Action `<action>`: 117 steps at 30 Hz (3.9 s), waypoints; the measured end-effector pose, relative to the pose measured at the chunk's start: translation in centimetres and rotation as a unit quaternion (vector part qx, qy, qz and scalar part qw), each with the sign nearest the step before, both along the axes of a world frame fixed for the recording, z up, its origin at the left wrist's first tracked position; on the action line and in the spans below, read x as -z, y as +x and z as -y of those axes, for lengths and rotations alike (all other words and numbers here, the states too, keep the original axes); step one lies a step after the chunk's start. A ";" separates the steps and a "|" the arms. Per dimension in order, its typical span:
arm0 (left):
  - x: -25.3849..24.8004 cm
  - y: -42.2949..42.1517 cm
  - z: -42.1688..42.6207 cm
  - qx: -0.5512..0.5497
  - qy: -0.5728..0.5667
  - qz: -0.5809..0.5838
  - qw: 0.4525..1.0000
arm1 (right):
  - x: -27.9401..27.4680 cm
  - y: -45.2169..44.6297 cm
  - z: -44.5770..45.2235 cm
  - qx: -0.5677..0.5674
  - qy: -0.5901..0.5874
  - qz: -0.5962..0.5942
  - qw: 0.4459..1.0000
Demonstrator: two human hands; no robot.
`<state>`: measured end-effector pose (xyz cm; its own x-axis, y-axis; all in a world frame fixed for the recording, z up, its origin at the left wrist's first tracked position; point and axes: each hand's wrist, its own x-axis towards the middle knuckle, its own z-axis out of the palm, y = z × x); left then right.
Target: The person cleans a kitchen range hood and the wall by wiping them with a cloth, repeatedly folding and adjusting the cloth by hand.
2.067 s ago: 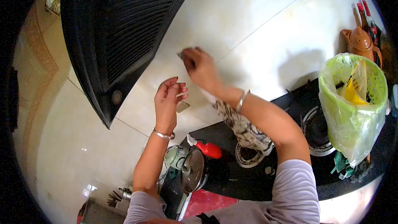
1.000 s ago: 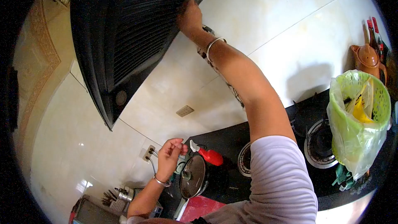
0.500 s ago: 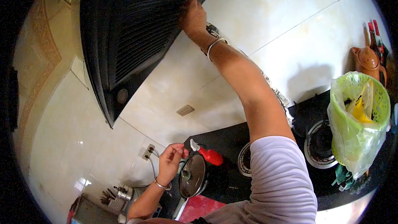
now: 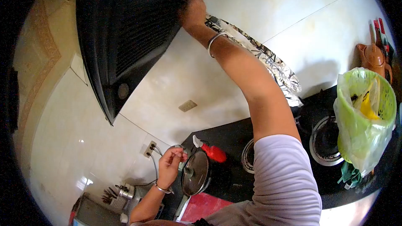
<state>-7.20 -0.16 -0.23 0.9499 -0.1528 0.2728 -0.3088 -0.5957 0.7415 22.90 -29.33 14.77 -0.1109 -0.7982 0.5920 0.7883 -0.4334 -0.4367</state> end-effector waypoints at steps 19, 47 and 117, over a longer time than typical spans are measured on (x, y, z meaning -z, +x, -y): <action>0.4 -3.0 -1.7 0.025 0.033 -0.019 0.999 | -2.1 -6.2 -1.5 -0.058 -0.032 -0.037 0.997; 0.8 -7.6 -3.4 0.004 0.033 -0.057 0.998 | -3.9 -15.2 -3.8 -0.164 -0.005 0.113 0.980; 1.6 8.0 11.0 -0.046 -0.056 0.005 0.997 | 18.3 -14.6 -4.8 -0.437 -0.154 -0.131 0.877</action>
<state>0.82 -11.16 -1.79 0.9555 -0.0324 0.2932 -0.2643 -0.5357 0.8020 8.30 -24.51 -3.50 0.6350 -0.3090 0.7081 0.7683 0.1568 -0.6205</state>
